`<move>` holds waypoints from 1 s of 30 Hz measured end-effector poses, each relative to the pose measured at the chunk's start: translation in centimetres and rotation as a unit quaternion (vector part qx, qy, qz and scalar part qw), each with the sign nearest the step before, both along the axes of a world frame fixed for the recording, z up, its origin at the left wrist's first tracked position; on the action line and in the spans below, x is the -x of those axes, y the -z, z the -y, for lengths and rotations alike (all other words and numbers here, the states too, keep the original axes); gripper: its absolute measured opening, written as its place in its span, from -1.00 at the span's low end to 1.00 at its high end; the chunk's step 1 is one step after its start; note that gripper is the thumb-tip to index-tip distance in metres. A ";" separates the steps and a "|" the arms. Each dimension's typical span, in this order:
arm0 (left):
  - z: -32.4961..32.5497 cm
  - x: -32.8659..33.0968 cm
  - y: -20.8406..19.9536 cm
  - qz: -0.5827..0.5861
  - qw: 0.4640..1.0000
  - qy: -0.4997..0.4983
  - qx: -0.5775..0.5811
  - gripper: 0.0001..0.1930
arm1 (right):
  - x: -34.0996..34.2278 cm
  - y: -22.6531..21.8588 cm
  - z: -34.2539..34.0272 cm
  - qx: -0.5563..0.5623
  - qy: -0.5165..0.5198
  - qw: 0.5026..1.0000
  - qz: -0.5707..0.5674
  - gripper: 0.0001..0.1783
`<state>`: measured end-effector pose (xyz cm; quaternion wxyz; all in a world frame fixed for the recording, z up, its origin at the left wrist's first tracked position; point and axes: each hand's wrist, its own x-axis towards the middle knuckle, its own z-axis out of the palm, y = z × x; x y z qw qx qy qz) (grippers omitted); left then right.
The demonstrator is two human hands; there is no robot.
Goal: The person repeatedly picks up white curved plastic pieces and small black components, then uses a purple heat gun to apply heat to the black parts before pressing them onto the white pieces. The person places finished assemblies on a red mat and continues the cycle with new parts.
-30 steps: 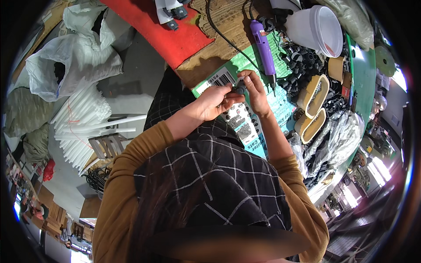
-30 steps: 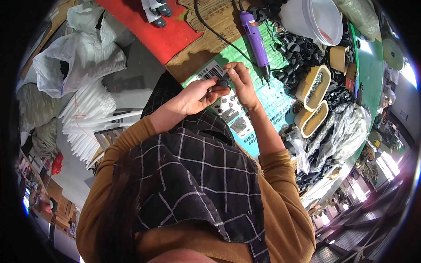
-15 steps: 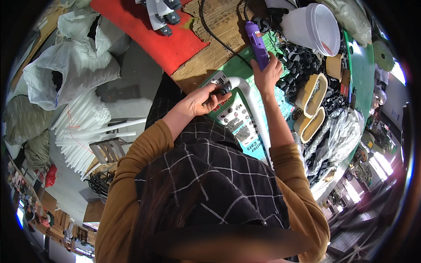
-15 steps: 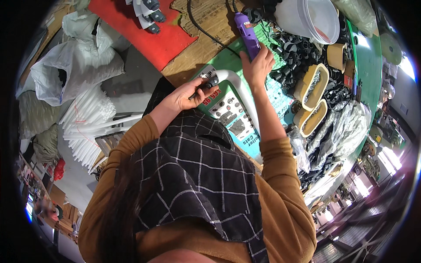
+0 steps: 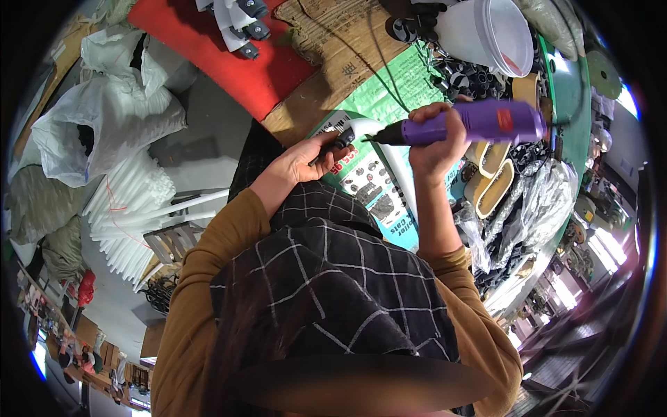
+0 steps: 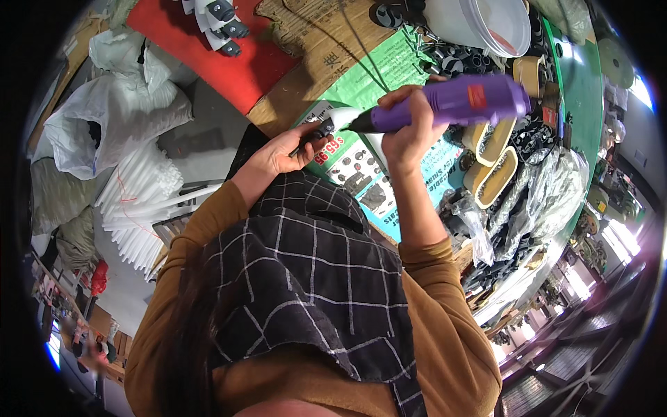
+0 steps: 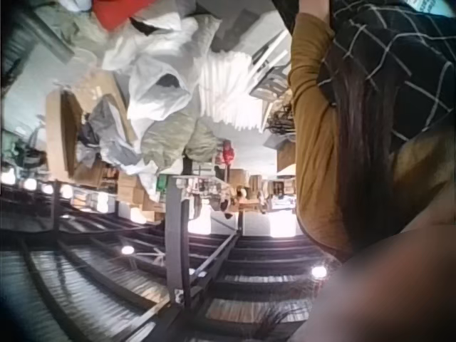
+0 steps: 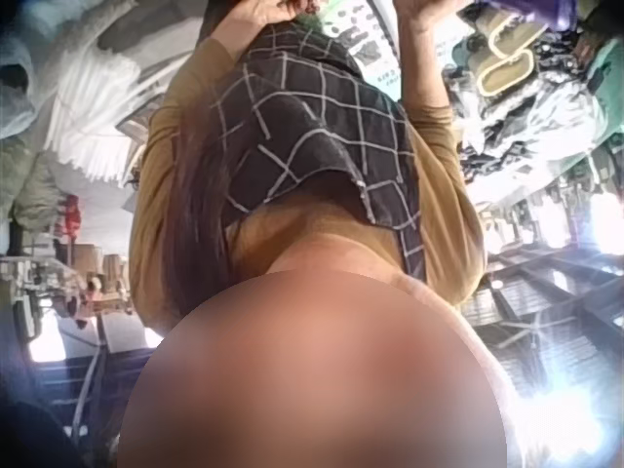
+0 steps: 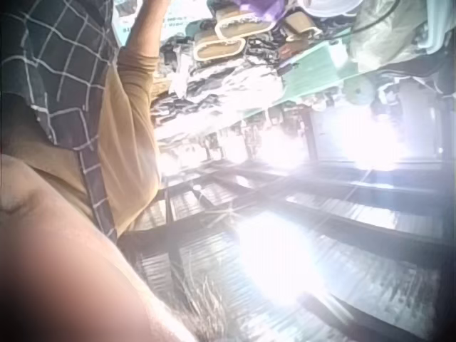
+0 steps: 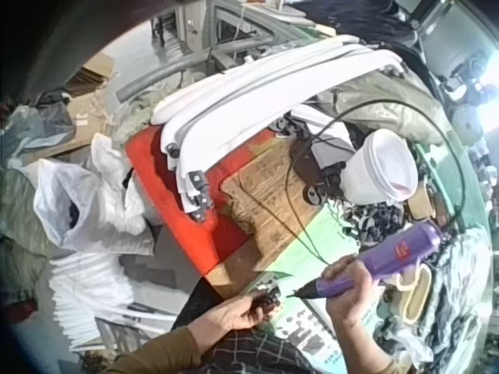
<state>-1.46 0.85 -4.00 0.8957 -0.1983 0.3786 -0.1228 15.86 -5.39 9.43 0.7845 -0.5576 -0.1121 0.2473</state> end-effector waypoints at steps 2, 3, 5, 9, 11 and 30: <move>0.0 0.1 -0.1 0.000 1.000 -0.006 0.005 -0.62 | 1.4 -0.2 -0.3 -0.043 0.015 0.999 -0.018 -0.43; 0.0 0.2 -0.1 -0.004 1.000 -0.007 0.008 -0.62 | 1.8 -0.1 -0.4 -0.043 0.011 0.999 -0.012 -0.41; 0.2 0.2 -0.1 -0.011 1.000 -0.008 0.006 -0.62 | 2.3 0.0 -0.4 -0.039 0.000 0.999 0.001 -0.37; 0.2 0.2 -0.1 -0.011 1.000 -0.013 0.004 -0.62 | 2.3 0.2 -0.3 -0.042 -0.009 0.999 0.000 -0.35; 0.1 0.2 -0.1 -0.009 1.000 -0.014 0.013 -0.62 | 2.3 0.2 -0.2 -0.042 -0.009 0.999 -0.002 -0.36; 0.0 0.4 -0.1 0.028 0.998 0.044 -0.045 -0.67 | 3.1 0.7 0.5 0.011 -0.108 0.993 0.038 -0.34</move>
